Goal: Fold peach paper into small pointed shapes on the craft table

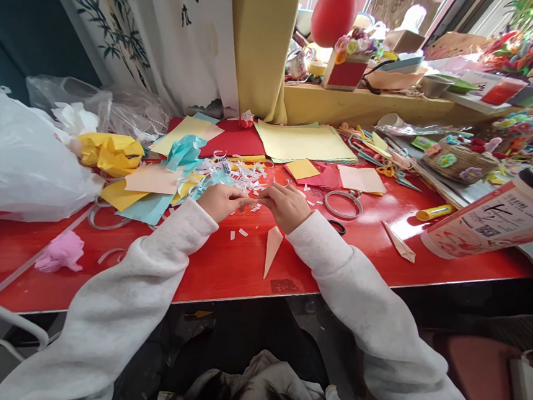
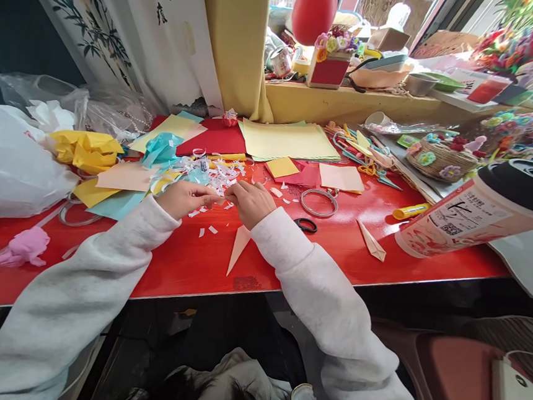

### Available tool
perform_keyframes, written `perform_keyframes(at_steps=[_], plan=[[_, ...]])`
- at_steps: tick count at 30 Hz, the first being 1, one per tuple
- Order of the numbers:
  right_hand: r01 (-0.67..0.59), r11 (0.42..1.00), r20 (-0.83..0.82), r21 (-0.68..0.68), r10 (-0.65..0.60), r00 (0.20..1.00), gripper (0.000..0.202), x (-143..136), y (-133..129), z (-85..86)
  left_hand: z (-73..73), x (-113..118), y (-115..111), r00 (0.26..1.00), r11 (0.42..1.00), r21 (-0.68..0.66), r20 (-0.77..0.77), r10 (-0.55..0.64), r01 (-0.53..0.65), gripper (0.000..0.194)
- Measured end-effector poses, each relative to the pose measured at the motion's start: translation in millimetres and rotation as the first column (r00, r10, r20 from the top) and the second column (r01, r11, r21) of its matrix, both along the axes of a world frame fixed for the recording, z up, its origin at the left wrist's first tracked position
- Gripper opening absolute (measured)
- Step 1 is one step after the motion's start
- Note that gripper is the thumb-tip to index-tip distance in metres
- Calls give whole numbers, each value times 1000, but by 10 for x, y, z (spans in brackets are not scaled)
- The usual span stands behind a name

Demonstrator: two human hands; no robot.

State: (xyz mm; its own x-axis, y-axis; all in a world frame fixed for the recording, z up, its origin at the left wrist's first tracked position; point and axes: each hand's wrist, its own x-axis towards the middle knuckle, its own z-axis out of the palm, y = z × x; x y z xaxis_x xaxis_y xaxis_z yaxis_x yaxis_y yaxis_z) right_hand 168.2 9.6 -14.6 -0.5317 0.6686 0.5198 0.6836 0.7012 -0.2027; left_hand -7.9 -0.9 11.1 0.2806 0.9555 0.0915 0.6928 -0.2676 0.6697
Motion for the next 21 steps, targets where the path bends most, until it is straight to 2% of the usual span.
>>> perform_keyframes(at_steps=[4, 9, 17, 21], plan=[[-18, 999, 40, 30, 17, 999, 20, -3, -10, 9, 30, -4, 0, 1000, 998, -57, 2, 13, -13, 33], [0, 999, 33, 34, -1, 999, 23, -10, -7, -1, -3, 3, 8, 998, 998, -53, 47, 37, -35, 35], [-55, 997, 7, 48, 55, 998, 12, -9, -52, 28, -22, -40, 37, 977, 973, -185, 188, -106, 141, 34], [-62, 995, 45, 78, 59, 997, 13, -14, -84, 61, -22, -12, 14, 978, 980, -130, 167, -128, 150, 32]])
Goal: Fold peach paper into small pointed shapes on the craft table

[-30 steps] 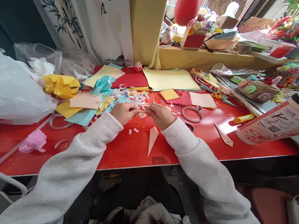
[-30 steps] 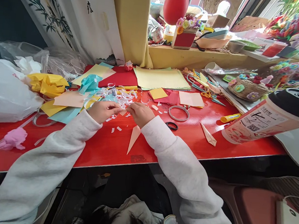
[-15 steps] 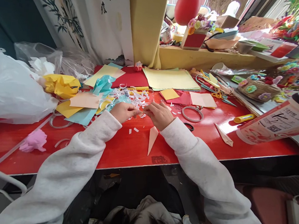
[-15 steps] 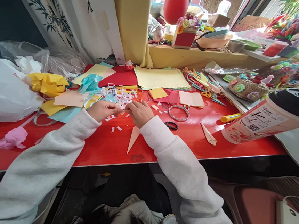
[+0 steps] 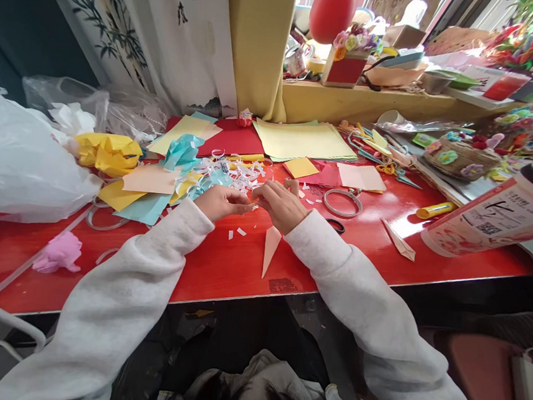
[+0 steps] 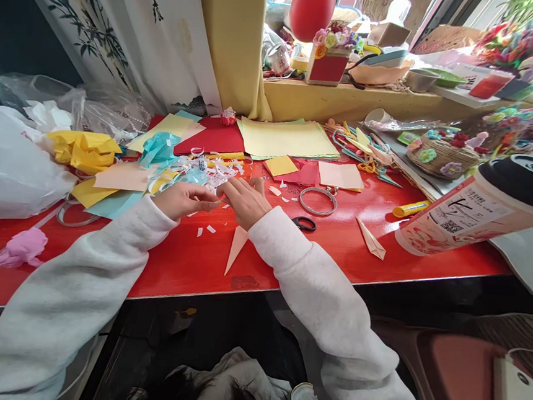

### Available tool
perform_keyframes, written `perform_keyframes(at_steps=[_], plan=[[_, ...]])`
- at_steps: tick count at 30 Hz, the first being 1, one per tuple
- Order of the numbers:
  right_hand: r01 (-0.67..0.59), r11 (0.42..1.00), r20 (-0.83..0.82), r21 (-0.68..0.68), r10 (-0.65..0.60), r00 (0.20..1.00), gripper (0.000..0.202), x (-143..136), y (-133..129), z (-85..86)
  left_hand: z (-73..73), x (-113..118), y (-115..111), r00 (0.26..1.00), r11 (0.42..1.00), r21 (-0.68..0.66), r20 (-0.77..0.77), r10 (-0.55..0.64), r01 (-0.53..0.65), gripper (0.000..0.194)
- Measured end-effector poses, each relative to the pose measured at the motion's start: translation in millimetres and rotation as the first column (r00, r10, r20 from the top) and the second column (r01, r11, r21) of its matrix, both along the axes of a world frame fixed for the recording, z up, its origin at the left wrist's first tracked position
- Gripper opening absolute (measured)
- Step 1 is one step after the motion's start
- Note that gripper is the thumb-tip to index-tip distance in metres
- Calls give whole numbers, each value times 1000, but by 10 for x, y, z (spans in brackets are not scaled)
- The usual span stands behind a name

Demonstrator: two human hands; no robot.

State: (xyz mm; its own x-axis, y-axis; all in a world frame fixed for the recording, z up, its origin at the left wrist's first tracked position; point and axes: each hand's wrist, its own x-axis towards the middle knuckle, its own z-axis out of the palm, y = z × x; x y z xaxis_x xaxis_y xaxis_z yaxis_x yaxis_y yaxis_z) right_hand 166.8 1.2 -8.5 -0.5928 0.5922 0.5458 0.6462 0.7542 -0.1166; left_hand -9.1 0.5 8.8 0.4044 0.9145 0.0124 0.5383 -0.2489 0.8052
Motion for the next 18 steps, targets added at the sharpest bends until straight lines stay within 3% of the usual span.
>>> perform_keyframes(at_steps=[3, 5, 8, 10, 13, 18], plan=[[70, 995, 8, 77, -71, 997, 17, 5, 22, -17, -32, 44, -10, 992, 961, 263, -73, 104, -81, 27], [123, 984, 14, 131, -126, 992, 22, 14, 50, -44, -69, 64, -9, 975, 859, 504, -128, 179, -92, 22], [136, 971, 42, 196, -147, 988, 27, 22, 82, -90, -137, 71, -1, 931, 659, 751, -268, 247, 42, 20], [127, 965, 51, 231, -142, 989, 28, 19, 91, -115, -179, 66, 6, 886, 562, 814, -359, 292, 145, 20], [115, 960, 59, 257, -135, 989, 28, 9, 92, -131, -219, 57, 14, 848, 463, 854, -416, 330, 239, 20], [120, 971, 44, 206, -132, 990, 22, 3, 68, -96, -205, 43, 17, 814, 385, 888, -411, 411, 254, 15]])
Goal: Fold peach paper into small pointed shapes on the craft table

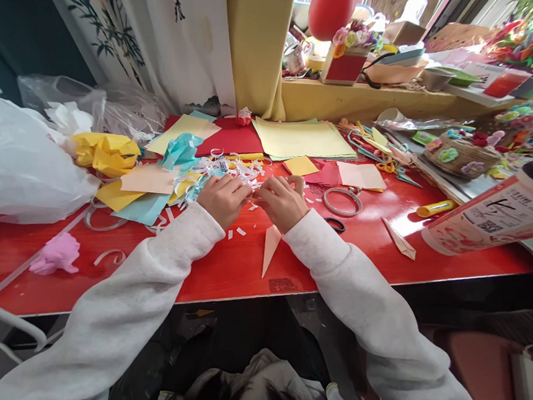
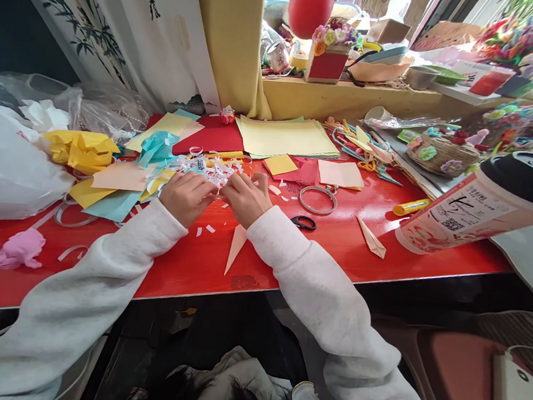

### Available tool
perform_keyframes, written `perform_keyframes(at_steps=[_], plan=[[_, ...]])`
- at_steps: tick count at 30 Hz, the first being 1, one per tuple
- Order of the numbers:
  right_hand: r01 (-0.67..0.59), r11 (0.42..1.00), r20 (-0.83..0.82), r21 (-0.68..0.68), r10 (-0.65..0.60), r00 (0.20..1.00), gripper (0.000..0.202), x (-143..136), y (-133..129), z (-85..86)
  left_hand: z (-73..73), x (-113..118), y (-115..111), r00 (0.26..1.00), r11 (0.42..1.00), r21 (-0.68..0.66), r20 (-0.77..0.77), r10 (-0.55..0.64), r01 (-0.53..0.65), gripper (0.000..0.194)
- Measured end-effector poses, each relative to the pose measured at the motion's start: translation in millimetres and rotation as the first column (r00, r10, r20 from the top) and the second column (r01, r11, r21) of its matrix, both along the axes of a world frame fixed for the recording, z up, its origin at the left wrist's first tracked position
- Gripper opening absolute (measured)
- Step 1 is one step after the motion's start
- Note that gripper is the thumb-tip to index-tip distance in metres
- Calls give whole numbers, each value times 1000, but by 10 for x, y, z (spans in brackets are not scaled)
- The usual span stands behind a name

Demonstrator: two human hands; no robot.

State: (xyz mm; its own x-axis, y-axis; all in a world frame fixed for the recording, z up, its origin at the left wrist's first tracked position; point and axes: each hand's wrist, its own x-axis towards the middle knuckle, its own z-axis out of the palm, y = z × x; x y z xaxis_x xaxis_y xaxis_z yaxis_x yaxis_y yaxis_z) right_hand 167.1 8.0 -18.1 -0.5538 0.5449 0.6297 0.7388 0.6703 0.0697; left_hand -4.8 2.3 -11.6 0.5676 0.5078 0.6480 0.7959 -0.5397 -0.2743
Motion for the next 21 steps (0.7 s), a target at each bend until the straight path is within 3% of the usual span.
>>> perform_keyframes(at_steps=[6, 15, 18, 21], plan=[[11, 997, -9, -79, -11, 1000, 34, -25, -7, 5, 56, -36, 6, 999, 996, 89, 42, 27, -30, 10], [-22, 997, -7, -76, 21, 1000, 28, -13, 29, -42, -4, -16, 23, 998, 997, -53, 4, -58, 59, 15], [11, 998, -163, -67, -22, 986, 25, 3, 1, 30, 3, -14, 34, 987, 990, -134, 158, -25, 47, 19], [-9, 991, -461, -133, -54, 886, 50, 10, -12, 111, 67, -19, 36, 885, 934, -341, 460, 65, 109, 24]])
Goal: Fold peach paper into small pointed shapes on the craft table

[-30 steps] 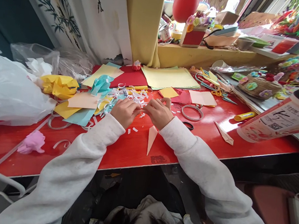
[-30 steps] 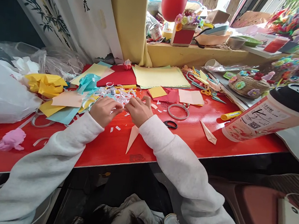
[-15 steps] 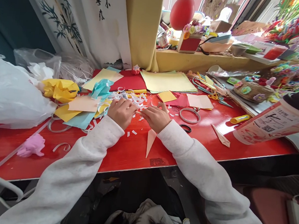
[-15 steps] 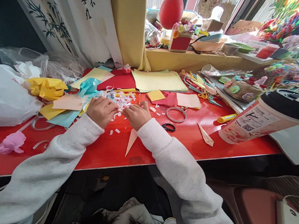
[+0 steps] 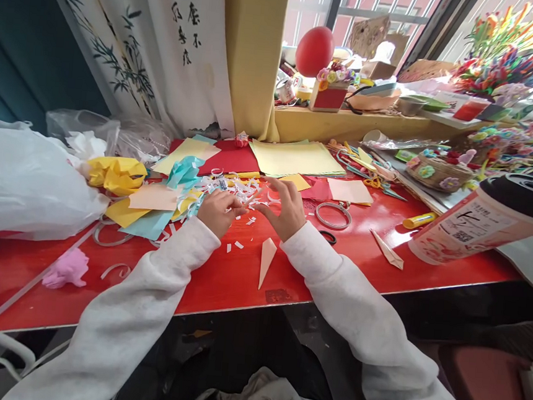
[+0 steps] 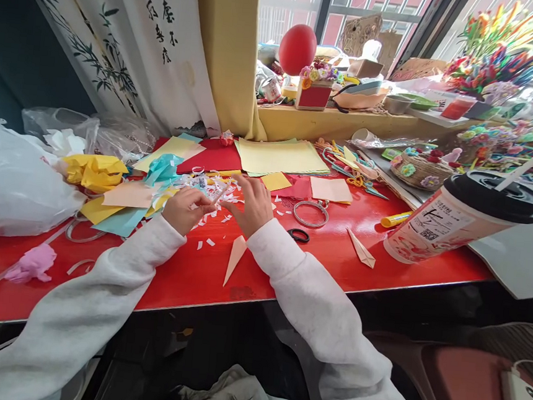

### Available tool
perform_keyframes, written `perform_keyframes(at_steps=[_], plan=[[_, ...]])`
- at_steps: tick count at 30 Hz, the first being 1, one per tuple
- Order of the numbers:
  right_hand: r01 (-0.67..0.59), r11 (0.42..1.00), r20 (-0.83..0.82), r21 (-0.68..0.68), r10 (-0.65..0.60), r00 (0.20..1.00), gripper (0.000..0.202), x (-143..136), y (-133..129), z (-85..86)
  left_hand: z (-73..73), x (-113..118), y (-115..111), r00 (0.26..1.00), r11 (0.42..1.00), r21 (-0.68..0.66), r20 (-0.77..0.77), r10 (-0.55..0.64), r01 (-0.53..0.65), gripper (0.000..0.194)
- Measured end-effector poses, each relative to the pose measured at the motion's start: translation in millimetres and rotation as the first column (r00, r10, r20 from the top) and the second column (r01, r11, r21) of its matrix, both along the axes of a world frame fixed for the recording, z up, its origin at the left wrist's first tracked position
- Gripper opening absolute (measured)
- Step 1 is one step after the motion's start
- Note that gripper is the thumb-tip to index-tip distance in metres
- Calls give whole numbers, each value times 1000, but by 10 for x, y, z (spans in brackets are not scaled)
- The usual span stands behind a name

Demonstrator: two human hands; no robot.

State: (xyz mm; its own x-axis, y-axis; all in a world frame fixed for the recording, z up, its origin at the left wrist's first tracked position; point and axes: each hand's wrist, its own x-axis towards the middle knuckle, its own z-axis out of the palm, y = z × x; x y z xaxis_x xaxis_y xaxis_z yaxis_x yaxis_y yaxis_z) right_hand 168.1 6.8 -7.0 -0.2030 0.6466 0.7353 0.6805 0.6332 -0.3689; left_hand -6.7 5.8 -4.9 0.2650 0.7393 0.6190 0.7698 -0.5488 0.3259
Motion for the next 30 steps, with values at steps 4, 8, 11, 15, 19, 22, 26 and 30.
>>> perform_keyframes(at_steps=[4, 8, 11, 15, 19, 22, 26, 30], plan=[[-273, 910, -182, -312, 225, 957, 43, -45, 6, -2, 76, -6, -16, 912, 921, -352, 409, -9, 167, 23], [-476, 708, -280, -521, 385, 879, 28, -113, -30, -69, 31, 21, -15, 758, 844, -363, 648, -75, 395, 23], [-580, 627, -397, -520, 424, 814, 27, -166, -92, -73, -11, 58, -17, 662, 810, -327, 743, -97, 486, 27], [-726, 497, -584, -475, 439, 683, 27, -240, -153, -17, 16, 88, -49, 592, 762, -318, 799, -105, 564, 32], [-750, 481, -616, -455, 438, 654, 28, -70, -241, 132, 82, 102, -94, 710, 759, -342, 670, -217, 554, 25], [-677, 603, -624, -422, 349, 699, 23, 369, -514, 265, 83, 143, -151, 923, 881, -323, 287, -257, 346, 40], [-410, 831, -673, -376, 60, 737, 23, 1163, -1148, 194, 0, 241, -269, 864, 919, -260, -337, -374, 296, 38], [-260, 861, -756, -438, -196, 625, 27, 1699, -1683, -198, -66, 308, -345, 712, 901, -231, -553, -433, 368, 59]])
